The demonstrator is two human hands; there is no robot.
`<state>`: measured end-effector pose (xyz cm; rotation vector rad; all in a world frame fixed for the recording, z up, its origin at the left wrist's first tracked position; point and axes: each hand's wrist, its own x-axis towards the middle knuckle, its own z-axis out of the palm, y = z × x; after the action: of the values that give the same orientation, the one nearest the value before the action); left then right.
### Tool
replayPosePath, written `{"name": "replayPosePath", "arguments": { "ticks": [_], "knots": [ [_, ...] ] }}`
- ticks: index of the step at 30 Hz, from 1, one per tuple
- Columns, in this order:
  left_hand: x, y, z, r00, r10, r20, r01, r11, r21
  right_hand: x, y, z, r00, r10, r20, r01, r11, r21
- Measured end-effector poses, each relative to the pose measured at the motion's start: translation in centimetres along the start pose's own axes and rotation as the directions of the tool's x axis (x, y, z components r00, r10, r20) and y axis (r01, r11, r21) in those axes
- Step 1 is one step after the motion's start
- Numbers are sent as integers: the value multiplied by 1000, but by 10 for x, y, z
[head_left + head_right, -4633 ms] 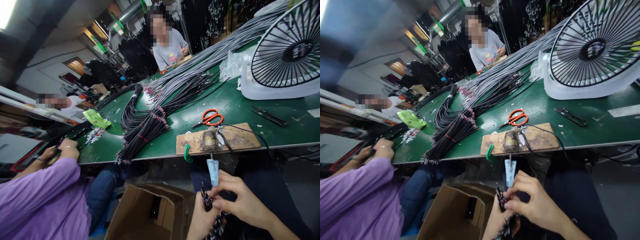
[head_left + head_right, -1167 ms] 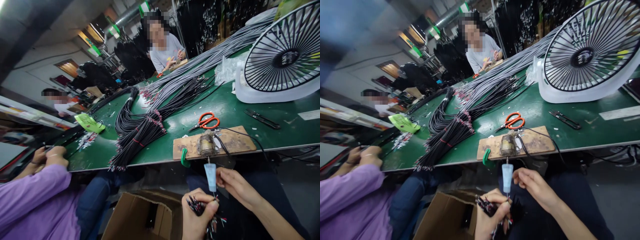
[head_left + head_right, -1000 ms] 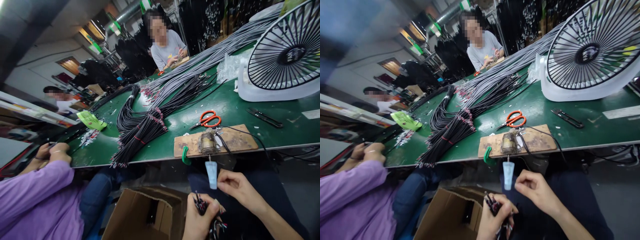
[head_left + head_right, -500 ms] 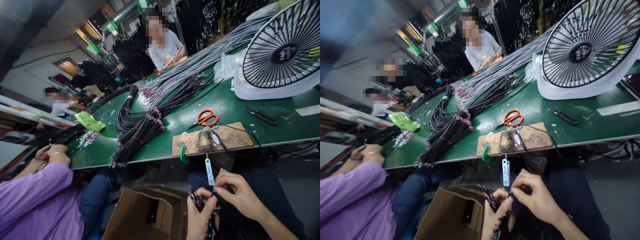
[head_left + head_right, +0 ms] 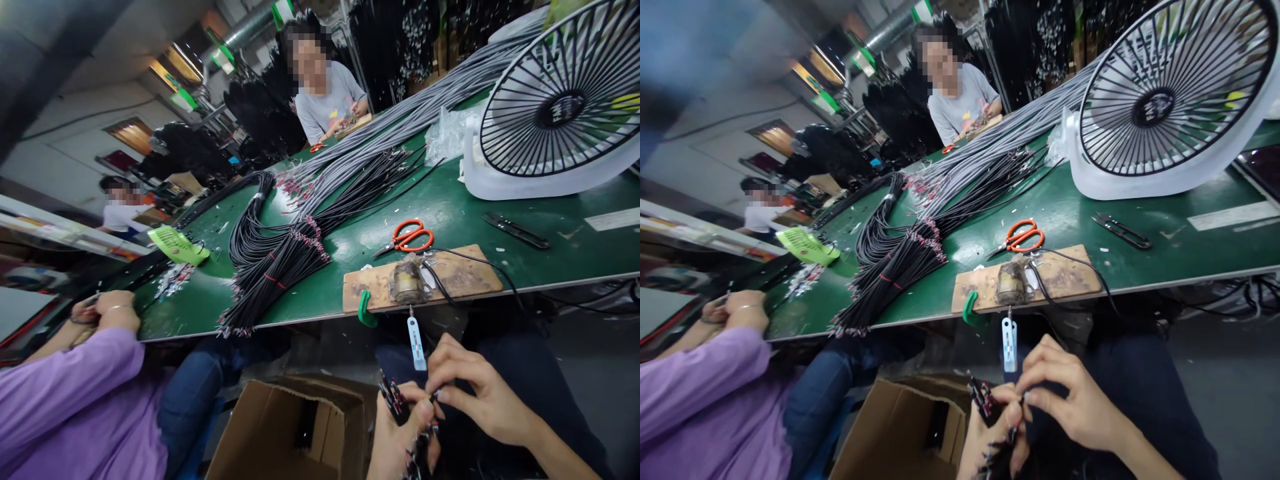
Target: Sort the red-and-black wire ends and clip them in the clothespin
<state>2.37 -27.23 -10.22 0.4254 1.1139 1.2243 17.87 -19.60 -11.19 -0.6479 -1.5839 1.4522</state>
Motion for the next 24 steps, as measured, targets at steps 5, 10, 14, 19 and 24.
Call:
{"name": "replayPosePath", "arguments": {
  "ticks": [5, 10, 14, 19, 24],
  "knots": [
    [5, 8, -3, 980, 174, 97, -189, 967, 173, 5, 11, 22, 988, 152, -3, -130, 850, 511],
    [10, 32, 0, 895, 385, 227, -447, 752, 485, 6, 12, 34, 960, 266, 81, -251, 705, 664],
    [10, 39, -2, 891, 382, 247, -452, 681, 577, 7, 8, 20, 966, 256, 19, -224, 805, 549],
    [11, 31, -9, 913, 329, 240, -407, 711, 573, 7, 4, 5, 996, 24, -86, -12, 990, 141],
    [10, 33, -10, 910, 294, 292, -412, 708, 573, 4, -1, 5, 998, -59, 19, 59, 998, -11]
  ]
}}
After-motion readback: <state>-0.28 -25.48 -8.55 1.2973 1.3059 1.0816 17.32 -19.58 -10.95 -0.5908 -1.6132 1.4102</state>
